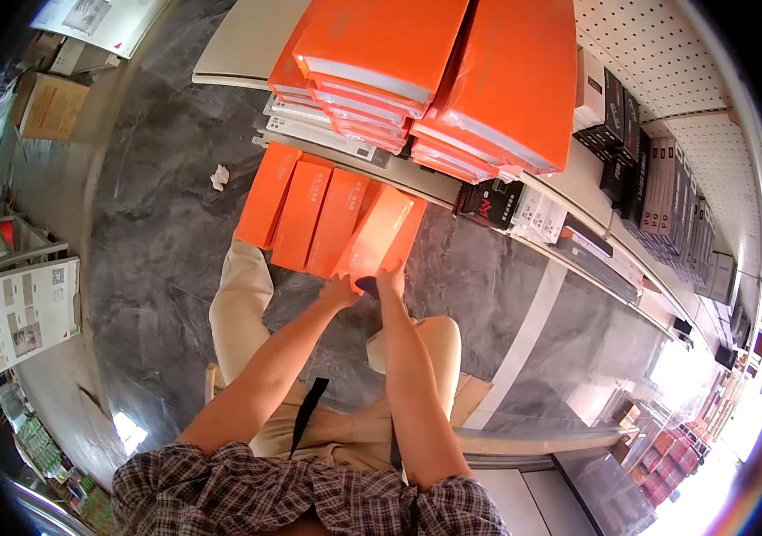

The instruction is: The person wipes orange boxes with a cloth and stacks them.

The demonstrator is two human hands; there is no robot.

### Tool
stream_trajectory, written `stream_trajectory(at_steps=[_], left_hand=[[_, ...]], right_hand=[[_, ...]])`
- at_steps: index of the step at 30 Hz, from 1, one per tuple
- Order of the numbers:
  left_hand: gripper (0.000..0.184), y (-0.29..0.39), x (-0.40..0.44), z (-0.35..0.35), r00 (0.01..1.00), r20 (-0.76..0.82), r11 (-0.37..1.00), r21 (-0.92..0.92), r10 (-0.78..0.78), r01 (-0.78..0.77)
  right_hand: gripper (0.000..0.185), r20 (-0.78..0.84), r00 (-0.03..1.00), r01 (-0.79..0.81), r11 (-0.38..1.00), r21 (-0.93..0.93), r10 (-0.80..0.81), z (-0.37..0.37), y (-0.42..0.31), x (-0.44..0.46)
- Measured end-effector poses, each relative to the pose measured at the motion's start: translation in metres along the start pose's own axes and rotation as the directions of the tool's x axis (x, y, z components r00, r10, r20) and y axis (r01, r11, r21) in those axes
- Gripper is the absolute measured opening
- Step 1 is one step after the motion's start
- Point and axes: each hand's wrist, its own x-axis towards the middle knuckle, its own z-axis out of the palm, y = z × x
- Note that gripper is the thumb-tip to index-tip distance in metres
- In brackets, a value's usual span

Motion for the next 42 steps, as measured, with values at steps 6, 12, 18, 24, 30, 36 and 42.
stream_trajectory(at_steps=[6,12,18,24,30,36,42], left_hand=[[0.075,-0.025,0.04,0.015,0.999,-0.044,1.0,0.022,0.015,-0.014],[0.062,-0.062,0.118,0.11,0.757,-0.146,0.506,-0.662,0.637,-0.553],[0.069,-0.089,0.125,0.085,0.918,-0.088,0.844,-0.366,0.387,-0.391],[0.065,-0.077,0.095,0.033,0.962,0.14,0.965,-0.153,0.233,-0.212],[0.065,-0.092,0.08,-0.011,0.992,-0.124,0.993,0.118,0.029,-0.014],[0.064,-0.104,0.091,-0.063,0.833,-0.546,0.994,-0.007,0.088,-0.109],[0.062,-0.047,0.044,-0.208,0.745,-0.664,0.544,-0.65,-0.067,-0.53]], right_hand=[[0.055,0.333,0.939,-0.22,0.9,0.376,0.09,-0.004,0.021,-0.002],[0.05,0.434,0.899,-0.28,0.849,0.448,0.067,0.015,0.031,0.007],[0.045,0.279,0.96,-0.066,0.988,0.137,0.025,0.046,0.025,0.019],[0.036,0.015,0.994,0.109,0.994,0.019,-0.109,0.055,-0.001,-0.022],[0.077,-0.259,0.965,0.08,0.91,0.408,0.032,0.079,0.032,0.024],[0.068,-0.059,0.998,-0.02,0.991,0.136,0.028,0.068,-0.023,0.011],[0.044,-0.18,0.977,0.163,0.947,0.277,-0.116,-0.022,-0.17,-0.076]])
